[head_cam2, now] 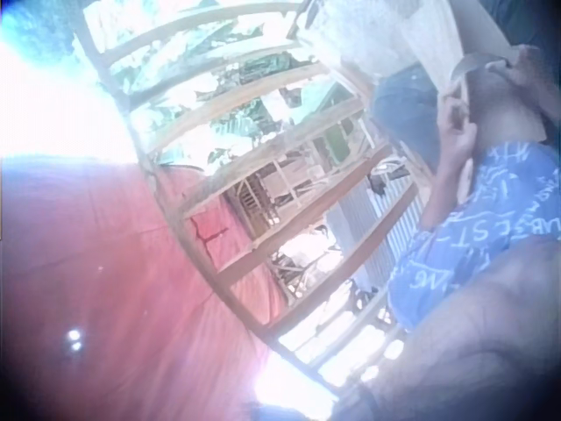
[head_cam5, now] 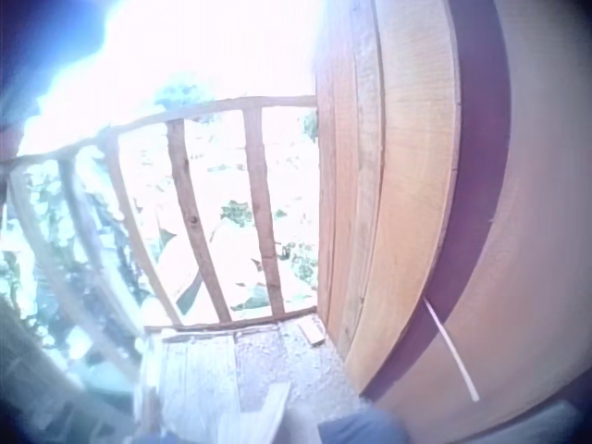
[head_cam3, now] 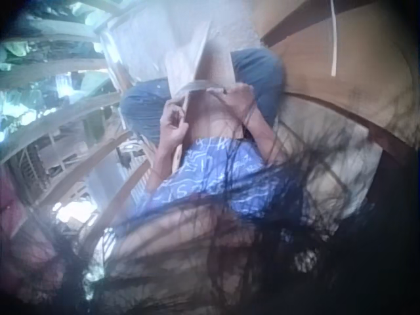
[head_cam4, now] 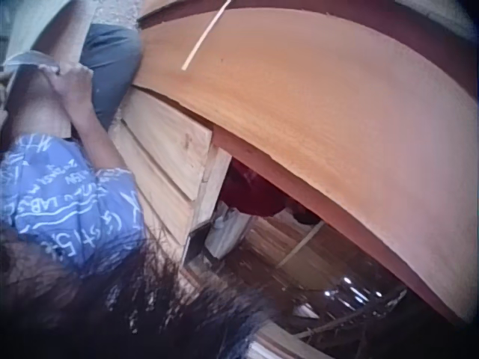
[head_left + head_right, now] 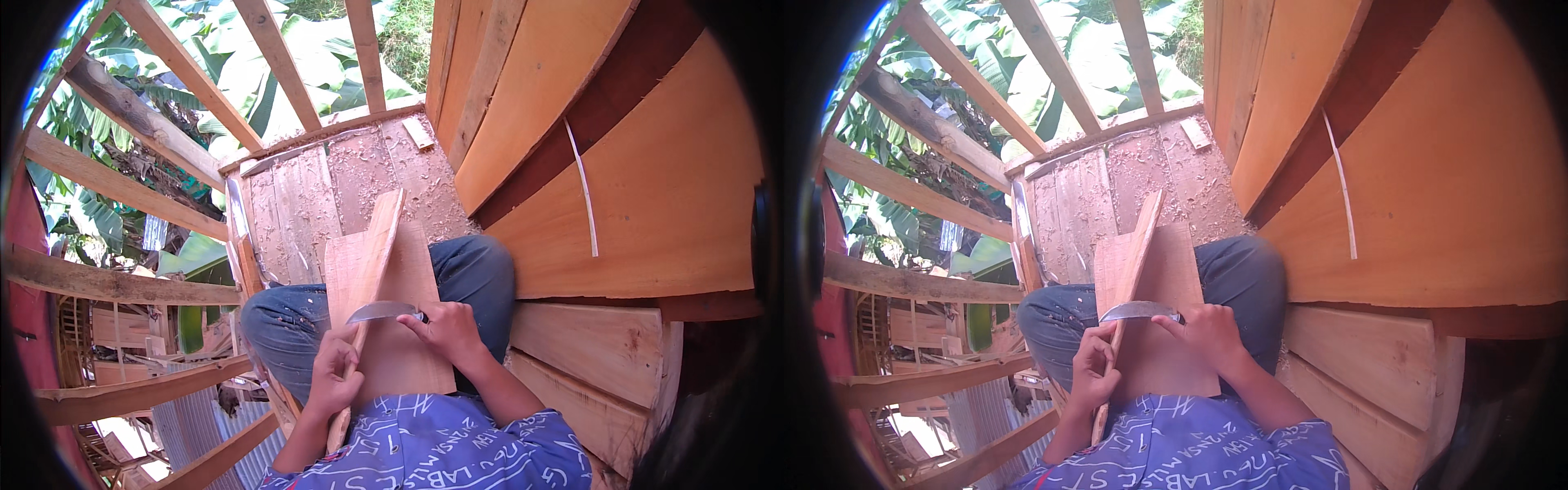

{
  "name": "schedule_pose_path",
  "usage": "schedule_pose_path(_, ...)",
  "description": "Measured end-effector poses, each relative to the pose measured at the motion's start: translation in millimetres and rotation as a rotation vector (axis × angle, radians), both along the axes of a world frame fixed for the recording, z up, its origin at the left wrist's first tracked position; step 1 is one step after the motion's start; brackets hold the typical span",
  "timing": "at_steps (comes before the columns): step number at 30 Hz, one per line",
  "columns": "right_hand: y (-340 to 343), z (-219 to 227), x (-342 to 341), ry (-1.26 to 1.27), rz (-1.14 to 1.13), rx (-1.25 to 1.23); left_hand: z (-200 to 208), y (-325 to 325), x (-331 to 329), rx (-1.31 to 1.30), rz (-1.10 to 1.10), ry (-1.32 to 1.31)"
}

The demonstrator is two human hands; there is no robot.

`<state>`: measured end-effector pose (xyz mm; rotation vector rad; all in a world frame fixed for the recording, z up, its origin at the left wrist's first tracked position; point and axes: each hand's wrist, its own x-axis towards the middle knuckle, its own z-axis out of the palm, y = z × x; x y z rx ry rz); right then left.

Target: The person sits cross-legged on a wooden floor and uses a curved knife to shave and shape a rectangular piece of wood. They hold the wood with their left hand and repeatedly scrape the surface with the knife in their right hand, removing thin layers of wood.

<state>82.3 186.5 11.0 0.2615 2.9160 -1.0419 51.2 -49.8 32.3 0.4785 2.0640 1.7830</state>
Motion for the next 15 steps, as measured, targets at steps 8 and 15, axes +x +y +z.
schedule_pose_path(8, 21, -8, -27, 0.217, -0.165, 0.14, 2, 3, -3, 0.072, 0.019, -0.044)
schedule_pose_path(15, 23, 31, -30, 0.195, -0.03, 0.156, 1, 2, 0, 0.11, 0.021, -0.083)
